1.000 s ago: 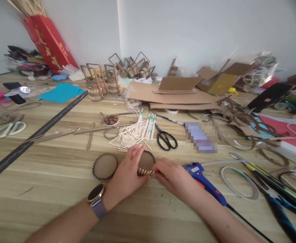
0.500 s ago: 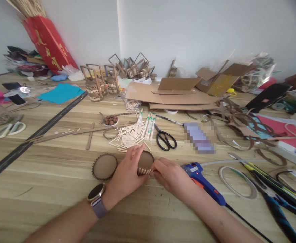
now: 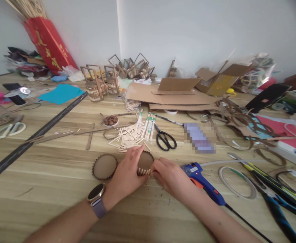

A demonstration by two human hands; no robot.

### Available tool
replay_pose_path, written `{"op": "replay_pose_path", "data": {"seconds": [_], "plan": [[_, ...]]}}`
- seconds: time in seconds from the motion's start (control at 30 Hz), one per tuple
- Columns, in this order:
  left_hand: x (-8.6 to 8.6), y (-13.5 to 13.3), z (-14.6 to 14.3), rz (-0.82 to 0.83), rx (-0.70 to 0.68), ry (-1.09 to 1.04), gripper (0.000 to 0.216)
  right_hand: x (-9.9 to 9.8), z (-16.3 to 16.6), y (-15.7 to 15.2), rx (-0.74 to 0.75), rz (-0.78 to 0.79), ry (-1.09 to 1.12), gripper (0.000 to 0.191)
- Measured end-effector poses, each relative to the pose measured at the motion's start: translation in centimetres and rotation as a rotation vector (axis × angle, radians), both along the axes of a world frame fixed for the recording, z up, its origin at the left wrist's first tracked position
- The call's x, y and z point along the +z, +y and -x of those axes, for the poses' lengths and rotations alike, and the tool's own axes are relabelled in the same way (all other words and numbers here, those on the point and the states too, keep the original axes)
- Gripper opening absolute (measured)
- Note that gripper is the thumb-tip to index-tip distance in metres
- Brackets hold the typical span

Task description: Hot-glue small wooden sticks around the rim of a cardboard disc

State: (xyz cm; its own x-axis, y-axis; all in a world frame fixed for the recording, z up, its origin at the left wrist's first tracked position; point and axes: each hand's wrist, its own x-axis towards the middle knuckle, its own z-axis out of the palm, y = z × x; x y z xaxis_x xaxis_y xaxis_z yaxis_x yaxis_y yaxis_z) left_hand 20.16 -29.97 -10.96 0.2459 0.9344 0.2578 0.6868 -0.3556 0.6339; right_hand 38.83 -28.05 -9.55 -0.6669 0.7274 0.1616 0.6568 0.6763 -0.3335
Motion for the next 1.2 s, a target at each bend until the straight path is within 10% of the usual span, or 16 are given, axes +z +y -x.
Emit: {"op": "replay_pose_path", "data": {"seconds": [0.6, 1.2], "plan": [[-0.21, 0.03, 0.01, -0.021, -0.001, -0.005, 0.084, -0.10, 0.04, 0.05, -0.005, 0.032, 0.014, 0.017], [0.00, 0.04, -0.20, 0.019, 0.001, -0.012, 0.084, 0.19, -0.49, 0.27, 0.116, -0.277, -0.016, 0.008]]}}
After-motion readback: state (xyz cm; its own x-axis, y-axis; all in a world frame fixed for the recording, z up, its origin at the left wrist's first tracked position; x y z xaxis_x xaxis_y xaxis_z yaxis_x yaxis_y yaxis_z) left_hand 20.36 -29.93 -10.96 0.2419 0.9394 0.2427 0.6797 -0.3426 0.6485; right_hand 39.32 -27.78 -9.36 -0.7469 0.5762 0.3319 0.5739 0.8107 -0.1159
